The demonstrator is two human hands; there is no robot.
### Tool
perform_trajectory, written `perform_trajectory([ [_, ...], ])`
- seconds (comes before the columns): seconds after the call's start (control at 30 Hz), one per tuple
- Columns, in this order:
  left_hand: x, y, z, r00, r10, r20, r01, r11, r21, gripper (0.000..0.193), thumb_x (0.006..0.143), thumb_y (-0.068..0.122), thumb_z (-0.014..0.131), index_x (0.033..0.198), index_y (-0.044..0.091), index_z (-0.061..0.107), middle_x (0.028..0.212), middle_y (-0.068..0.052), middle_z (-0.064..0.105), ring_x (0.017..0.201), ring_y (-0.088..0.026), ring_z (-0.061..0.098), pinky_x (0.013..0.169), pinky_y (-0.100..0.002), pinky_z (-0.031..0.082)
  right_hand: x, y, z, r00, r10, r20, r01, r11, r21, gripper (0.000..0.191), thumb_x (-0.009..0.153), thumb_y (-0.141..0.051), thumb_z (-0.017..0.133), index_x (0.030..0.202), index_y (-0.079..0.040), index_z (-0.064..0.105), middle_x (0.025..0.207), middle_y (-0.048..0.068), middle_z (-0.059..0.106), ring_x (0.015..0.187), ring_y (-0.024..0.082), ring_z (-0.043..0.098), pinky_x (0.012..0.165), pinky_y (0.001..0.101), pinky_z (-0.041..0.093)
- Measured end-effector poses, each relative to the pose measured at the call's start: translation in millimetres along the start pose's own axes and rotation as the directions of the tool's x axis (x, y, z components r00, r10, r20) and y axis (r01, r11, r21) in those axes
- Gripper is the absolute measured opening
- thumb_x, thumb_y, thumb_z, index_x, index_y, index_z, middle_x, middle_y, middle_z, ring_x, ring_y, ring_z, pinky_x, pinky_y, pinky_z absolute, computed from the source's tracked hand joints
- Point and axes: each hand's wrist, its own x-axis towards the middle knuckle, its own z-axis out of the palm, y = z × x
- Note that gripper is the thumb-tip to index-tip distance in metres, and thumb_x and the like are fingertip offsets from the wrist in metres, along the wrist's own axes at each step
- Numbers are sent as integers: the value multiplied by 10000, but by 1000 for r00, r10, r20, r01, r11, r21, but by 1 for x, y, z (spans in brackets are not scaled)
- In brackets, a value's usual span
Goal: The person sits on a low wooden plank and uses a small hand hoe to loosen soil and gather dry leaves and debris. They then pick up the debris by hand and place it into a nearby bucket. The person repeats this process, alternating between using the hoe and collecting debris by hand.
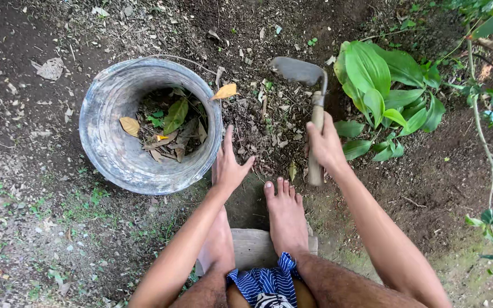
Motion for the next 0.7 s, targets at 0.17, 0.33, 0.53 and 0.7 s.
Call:
perform_trajectory([
  [0.17, 5, 0, -2, 995, -69, 69, 59, 990, 126, 1493, 594, 521, 983, 1621, 115, -22, 1604, -391, 106, 1508, -509, 157, 1231, -596, 144, -30, 37, 8, 969, 162, 184, -130, 976, -174, 571, 968, -276, 590, 1498, -161, 410, 827, 77, 648, 576, 166, 609, 514, 361, 536],
  [0.33, 10, -10, 1, 999, 33, 10, -33, 998, 59, 1526, 548, 509, 980, 1609, 71, -26, 1634, -372, 96, 1526, -501, 149, 1242, -600, 142, -74, 7, -13, 992, 14, 124, 28, 941, -336, 636, 979, -263, 607, 1564, -193, 368, 837, 105, 655, 566, 190, 611, 526, 387, 520],
  [0.53, 10, -15, 6, 998, 43, 35, -46, 994, 99, 1428, 601, 440, 1005, 1623, 91, 71, 1666, -311, 149, 1551, -463, 168, 1266, -548, 153, -136, -15, 57, 898, -416, 145, 356, 491, -795, 506, 1100, -239, 490, 1473, 72, 346, 1433, 346, 442, 1329, 461, 542, 1049, 617, 433],
  [0.7, 3, -12, 10, 999, 39, -16, -39, 999, -9, 1407, 594, 353, 1002, 1622, 62, 86, 1648, -304, 158, 1545, -466, 205, 1276, -545, 200, -157, 59, 89, 959, -150, 241, 284, 474, -833, 572, 907, -1, 467, 1472, -49, 391, 1549, 280, 378, 1418, 421, 409, 1138, 551, 348],
])
